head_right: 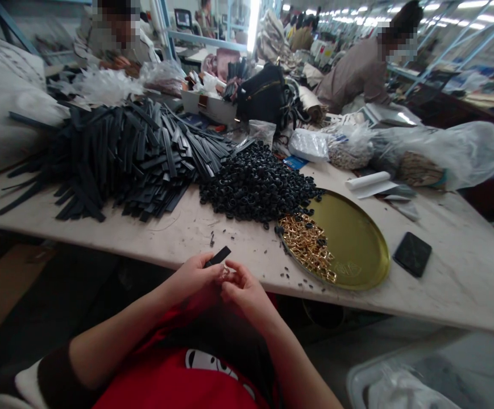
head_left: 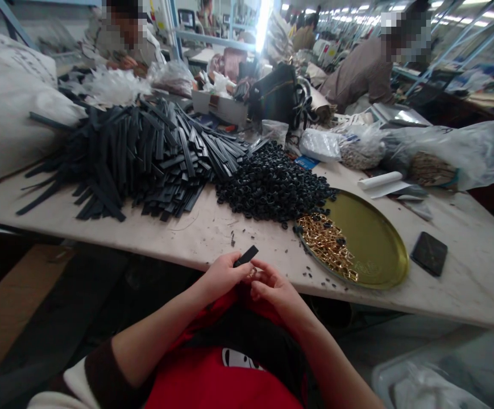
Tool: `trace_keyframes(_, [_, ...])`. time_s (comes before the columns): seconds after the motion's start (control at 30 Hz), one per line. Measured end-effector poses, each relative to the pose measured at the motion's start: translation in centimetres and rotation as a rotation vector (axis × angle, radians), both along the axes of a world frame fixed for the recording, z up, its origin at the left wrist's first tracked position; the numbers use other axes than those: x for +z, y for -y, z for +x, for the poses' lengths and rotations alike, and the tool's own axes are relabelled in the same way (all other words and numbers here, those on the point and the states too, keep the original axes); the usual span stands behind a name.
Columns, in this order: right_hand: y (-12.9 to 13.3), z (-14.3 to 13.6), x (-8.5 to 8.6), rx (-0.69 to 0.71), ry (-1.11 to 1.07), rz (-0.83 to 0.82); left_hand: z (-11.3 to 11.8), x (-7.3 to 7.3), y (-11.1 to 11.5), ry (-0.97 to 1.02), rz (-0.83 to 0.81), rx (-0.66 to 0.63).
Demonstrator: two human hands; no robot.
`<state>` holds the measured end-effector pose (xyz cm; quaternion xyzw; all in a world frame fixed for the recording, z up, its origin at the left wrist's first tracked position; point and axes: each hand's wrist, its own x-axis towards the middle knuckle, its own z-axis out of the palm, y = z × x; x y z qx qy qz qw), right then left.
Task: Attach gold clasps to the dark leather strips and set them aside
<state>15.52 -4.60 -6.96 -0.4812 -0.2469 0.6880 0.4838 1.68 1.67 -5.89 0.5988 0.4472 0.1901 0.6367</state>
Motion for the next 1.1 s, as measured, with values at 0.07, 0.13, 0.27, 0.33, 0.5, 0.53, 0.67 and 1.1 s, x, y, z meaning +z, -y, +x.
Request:
trace_keyframes(0.07, [0.2,-0.3,-0.2,-0.016,0.05,0.059,0.0,-0.3,0.2,0.045,-0.069,-0.004])
trace_keyframes(0.13, [0.2,-0.4,-0.2,-0.072,0.107,0.103,-0.1,-0.4,0.4,0.055,-0.067,-0.029])
trace_keyframes(0.27, [-0.3,0.0,-0.2,-0.253,0.05,0.025,-0.6,0.2,0.6,-0.039,0.132,-0.086])
trace_keyframes(0.33, [-0.7,0.1,-0.1,-0.354,-0.077,-0.056,-0.8,0.8,0.6,-0.127,0.24,-0.147])
trace_keyframes(0.5, [-1.0,-0.1,-0.2,-0.302,-0.143,-0.074,-0.3,2.0,0.3,-0.199,0.323,-0.326])
trace_keyframes(0.53, [-0.9,-0.1,-0.2,-0.285,-0.09,-0.037,-0.1,2.0,0.2,-0.188,0.324,-0.332])
trace_keyframes(0.67, [-0.9,0.4,-0.4,-0.361,0.113,0.058,0.4,1.6,-0.3,-0.243,0.264,-0.342])
trace_keyframes(1.1, [-1.2,0.7,-1.3,-0.225,0.262,0.019,1.0,-1.0,-1.0,0.029,-0.211,-0.118])
